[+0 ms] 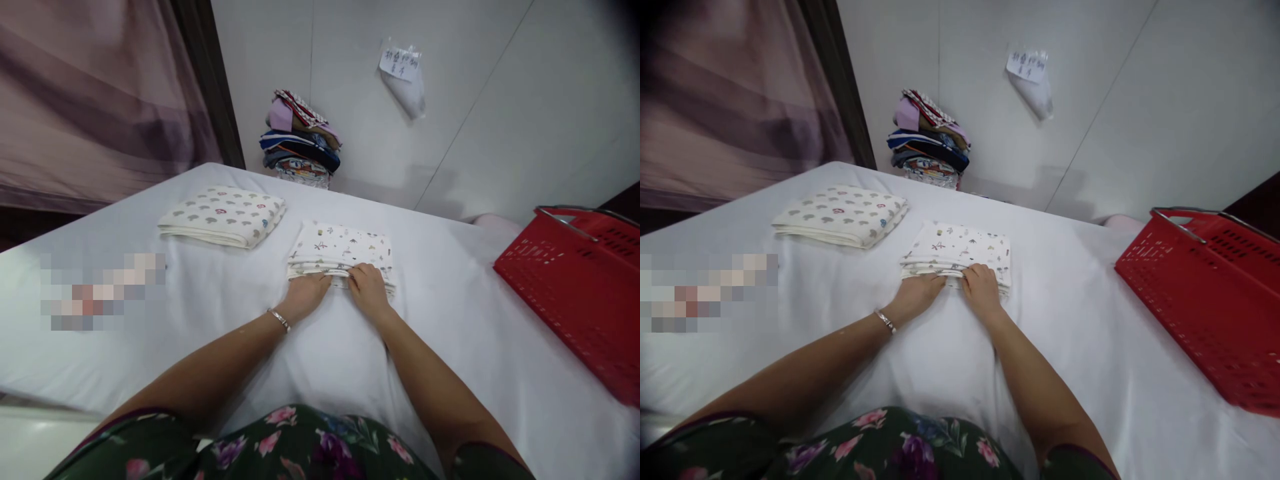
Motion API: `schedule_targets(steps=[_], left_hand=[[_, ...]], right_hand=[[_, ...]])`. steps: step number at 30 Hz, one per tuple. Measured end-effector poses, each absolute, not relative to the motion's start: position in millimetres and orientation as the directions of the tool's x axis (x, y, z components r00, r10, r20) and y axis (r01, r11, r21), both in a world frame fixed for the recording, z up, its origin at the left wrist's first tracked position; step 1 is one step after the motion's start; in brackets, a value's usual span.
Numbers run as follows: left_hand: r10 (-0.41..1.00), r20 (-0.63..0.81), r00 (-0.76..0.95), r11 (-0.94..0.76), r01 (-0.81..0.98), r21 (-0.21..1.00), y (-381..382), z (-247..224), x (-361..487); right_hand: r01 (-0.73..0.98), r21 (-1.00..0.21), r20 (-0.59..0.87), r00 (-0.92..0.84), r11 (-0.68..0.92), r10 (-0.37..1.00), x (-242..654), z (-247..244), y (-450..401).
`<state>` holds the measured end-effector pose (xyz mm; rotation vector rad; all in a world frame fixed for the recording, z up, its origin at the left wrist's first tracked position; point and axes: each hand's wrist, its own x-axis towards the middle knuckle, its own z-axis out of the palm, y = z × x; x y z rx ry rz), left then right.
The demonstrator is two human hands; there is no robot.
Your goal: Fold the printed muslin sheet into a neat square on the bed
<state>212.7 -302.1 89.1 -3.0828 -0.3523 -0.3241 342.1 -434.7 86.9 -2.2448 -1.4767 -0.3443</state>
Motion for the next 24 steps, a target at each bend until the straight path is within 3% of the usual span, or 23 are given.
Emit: schedule_targets(steps=[5,14,24], left_hand=[[0.232,0.133,0.964,-0.972,0.233,0.007,-302.2,89.5,219.1],[0.173,0.233,0.957,-0.985,0.172,0.026,-300.7,90.1,212.6],[0.189,0.225,0.956,-0.982,0.184,0.045,-300.8,94.5,213.1]], right_hand=[[0.923,-0.192,0.425,0.384,-0.333,0.82,341.8,86.6,-434.9],[0.943,-0.11,0.373,0.333,-0.315,0.866,333.6,88.5,-437.7],[0.927,-0.053,0.362,0.364,-0.371,0.858,326.8,90.1,-432.0]])
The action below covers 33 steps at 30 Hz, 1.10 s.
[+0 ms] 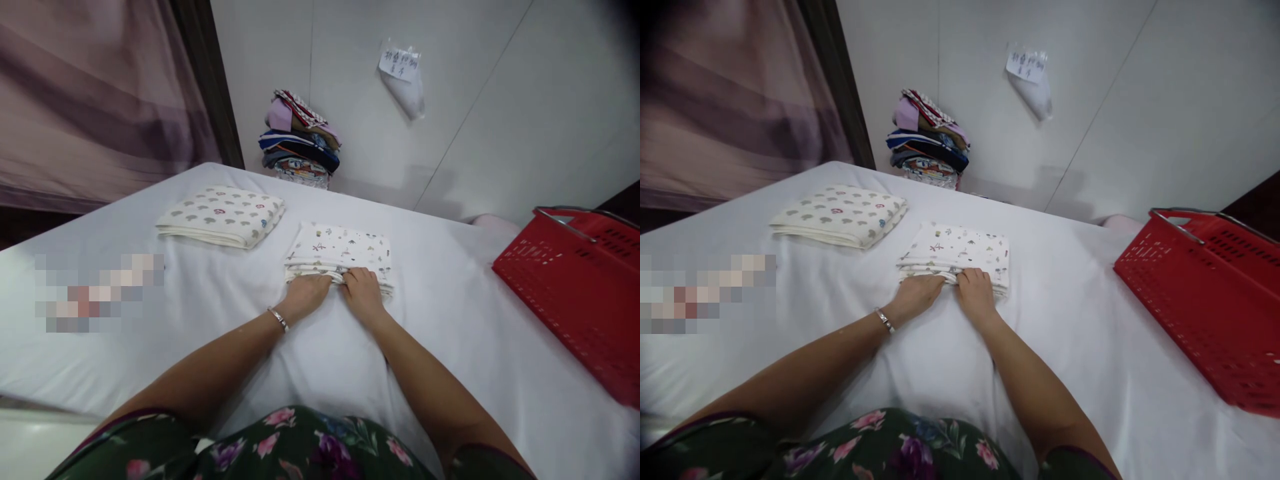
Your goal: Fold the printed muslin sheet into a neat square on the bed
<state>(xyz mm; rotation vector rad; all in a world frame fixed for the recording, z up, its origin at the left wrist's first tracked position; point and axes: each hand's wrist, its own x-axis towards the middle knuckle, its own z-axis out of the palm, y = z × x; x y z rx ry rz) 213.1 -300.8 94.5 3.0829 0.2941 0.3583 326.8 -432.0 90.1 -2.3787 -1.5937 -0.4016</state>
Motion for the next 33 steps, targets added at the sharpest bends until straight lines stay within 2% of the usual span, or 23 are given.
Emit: schedule_targets(steps=[4,9,18,24,29,33], left_hand=[[0.205,0.23,0.951,-0.979,0.202,0.035,-299.6,94.5,212.0],[0.239,0.301,0.923,-0.971,0.233,0.057,-291.7,94.4,203.5],[0.223,0.426,0.877,-0.969,0.246,0.0,-280.1,91.3,198.2],[0.278,0.461,0.843,-0.948,0.318,-0.009,-270.0,94.5,196.2],[0.162,0.49,0.857,-0.965,0.241,-0.103,-261.7,99.6,190.9],[0.104,0.48,0.871,-0.977,0.179,-0.113,-257.0,99.8,189.5]], right_hand=[[0.933,-0.058,0.377,0.35,-0.355,0.857,331.0,88.4,-431.4],[0.936,-0.095,0.392,0.348,-0.338,0.852,333.2,87.9,-433.3],[0.937,-0.12,0.394,0.348,-0.328,0.851,333.8,89.1,-434.9],[0.946,-0.119,0.411,0.324,-0.302,0.852,334.3,88.6,-435.3],[0.952,-0.103,0.411,0.306,-0.289,0.859,334.3,87.7,-437.0],[0.952,-0.113,0.424,0.304,-0.284,0.853,334.8,87.1,-437.1]])
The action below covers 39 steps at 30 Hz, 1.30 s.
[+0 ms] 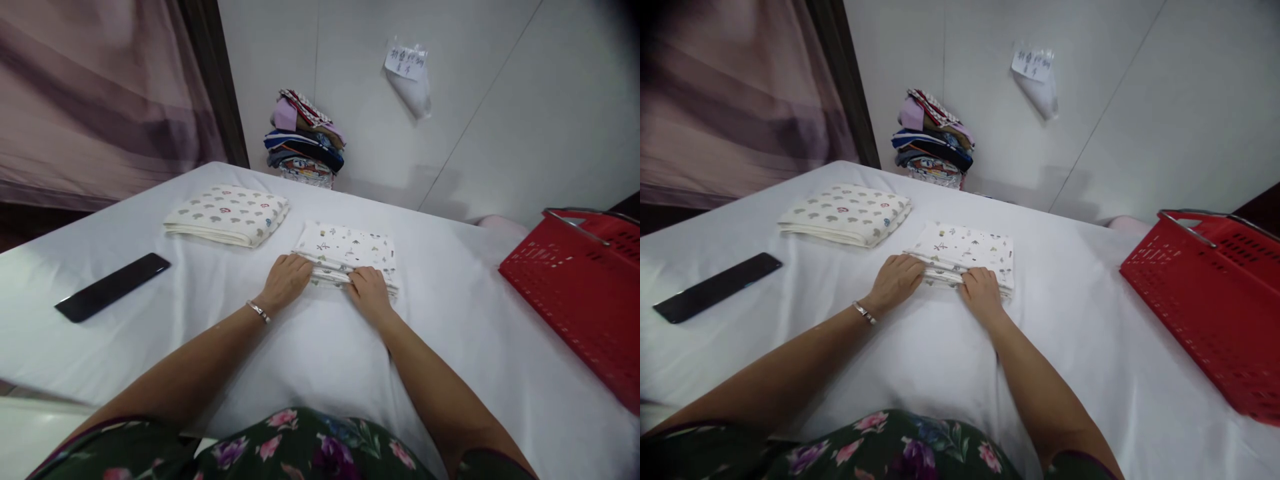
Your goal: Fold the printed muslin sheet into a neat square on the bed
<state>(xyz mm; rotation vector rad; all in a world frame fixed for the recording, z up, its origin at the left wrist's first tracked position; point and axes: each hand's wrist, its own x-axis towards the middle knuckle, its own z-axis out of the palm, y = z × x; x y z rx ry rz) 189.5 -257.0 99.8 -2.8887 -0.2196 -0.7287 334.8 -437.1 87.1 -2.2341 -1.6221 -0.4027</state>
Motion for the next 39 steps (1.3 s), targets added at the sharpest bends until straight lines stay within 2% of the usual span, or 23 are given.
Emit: schedule_targets(steps=[5,14,16,20,26,33,39], left_hand=[[0.086,0.428,0.9,-0.984,0.143,-0.104,-253.4,93.6,187.4],[0.092,0.495,0.864,-0.982,0.162,-0.1,-259.5,97.6,182.2],[0.055,0.505,0.862,-0.984,0.132,-0.118,-265.8,97.9,181.6],[-0.056,0.438,0.897,-0.983,0.027,-0.18,-277.4,93.5,187.2],[0.003,0.405,0.914,-0.985,0.071,-0.154,-282.3,89.4,203.0],[-0.047,0.411,0.91,-0.982,0.033,-0.187,-281.3,90.9,203.9],[0.022,0.428,0.904,-0.991,0.075,-0.107,-281.5,94.3,199.7]], right_hand=[[0.957,-0.07,0.362,0.287,-0.281,0.887,332.3,87.4,-435.2],[0.951,-0.033,0.372,0.298,-0.309,0.879,329.3,87.4,-433.3],[0.95,-0.036,0.372,0.302,-0.311,0.878,329.3,87.1,-432.5],[0.948,-0.035,0.371,0.307,-0.317,0.876,329.8,86.6,-432.1],[0.946,-0.021,0.371,0.309,-0.324,0.876,331.1,85.1,-431.7],[0.944,-0.028,0.35,0.318,-0.329,0.881,330.0,86.5,-431.4],[0.945,-0.007,0.311,0.312,-0.326,0.898,321.8,91.7,-432.8]])
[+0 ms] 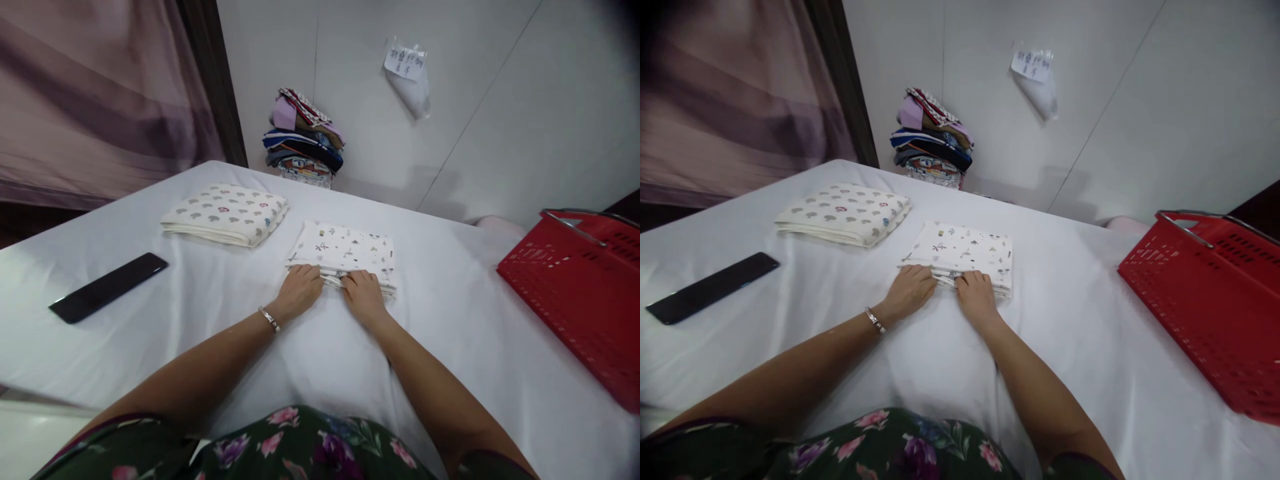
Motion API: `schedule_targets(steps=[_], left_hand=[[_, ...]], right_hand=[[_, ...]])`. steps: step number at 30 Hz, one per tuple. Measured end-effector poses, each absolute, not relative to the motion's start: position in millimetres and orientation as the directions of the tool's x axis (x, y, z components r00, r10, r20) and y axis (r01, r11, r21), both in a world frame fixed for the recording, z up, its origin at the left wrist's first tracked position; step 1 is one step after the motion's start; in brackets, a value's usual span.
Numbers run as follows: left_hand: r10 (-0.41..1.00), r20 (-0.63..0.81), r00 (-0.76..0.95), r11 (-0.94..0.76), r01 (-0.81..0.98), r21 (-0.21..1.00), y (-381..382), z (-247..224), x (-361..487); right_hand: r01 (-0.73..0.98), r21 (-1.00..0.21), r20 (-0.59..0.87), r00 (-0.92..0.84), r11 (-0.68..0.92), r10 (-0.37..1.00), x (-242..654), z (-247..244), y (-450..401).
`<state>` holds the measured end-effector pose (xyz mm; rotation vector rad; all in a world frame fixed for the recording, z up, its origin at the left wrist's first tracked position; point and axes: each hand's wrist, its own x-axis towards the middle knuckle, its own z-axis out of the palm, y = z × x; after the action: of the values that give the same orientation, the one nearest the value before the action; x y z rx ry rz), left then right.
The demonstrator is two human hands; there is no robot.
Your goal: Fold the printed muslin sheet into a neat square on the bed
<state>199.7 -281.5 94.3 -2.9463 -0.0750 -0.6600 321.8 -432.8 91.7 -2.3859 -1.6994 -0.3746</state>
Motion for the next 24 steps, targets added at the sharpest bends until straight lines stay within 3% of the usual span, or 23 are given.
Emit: schedule_targets(steps=[9,24], left_hand=[[0.088,0.43,0.898,-0.994,0.107,-0.02,-280.7,94.1,200.5],[0.055,0.392,0.919,-0.995,0.082,-0.053,-291.6,95.4,205.2]], right_hand=[[0.937,0.019,0.33,0.323,-0.348,0.887,319.2,90.3,-430.0],[0.955,-0.012,0.346,0.282,-0.297,0.895,324.7,89.2,-432.5]])
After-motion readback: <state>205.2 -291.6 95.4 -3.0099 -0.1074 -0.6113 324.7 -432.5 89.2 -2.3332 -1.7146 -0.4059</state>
